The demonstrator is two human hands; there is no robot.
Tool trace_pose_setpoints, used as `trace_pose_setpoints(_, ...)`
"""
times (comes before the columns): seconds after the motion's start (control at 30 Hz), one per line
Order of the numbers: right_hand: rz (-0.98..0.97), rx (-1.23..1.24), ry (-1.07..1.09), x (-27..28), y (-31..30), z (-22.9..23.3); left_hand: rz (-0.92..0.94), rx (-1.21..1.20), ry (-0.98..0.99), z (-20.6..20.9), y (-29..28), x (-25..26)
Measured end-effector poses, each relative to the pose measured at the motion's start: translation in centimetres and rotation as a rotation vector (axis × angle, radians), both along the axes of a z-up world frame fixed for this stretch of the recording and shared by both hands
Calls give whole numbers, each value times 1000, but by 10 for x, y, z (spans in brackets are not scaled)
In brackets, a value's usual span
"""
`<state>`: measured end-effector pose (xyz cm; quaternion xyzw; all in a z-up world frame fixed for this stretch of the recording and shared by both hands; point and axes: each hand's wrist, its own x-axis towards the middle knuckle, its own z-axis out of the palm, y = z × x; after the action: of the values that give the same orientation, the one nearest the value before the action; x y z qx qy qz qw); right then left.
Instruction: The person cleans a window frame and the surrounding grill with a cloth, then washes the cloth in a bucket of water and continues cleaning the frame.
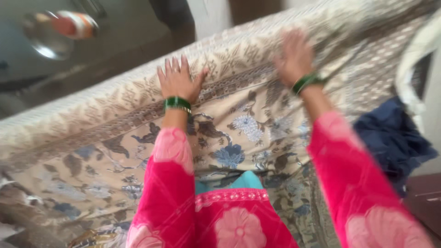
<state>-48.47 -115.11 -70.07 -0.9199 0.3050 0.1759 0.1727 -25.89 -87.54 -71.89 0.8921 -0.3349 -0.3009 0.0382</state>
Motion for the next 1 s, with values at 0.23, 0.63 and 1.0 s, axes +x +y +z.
trace_pose_setpoints(0.23, 182, -76, -156, -1, -50, -32, 16, -79, -93, -28, 8, 5)
trace_pose_setpoints(0.63, 380, -68, -188, 42, -69, -3, -16, -114, -93, -11, 3, 9)
trace_pose_setpoints(1.0, 361, -10, -225, 40, -72, -14, 0, 183, 186, -8, -6, 12)
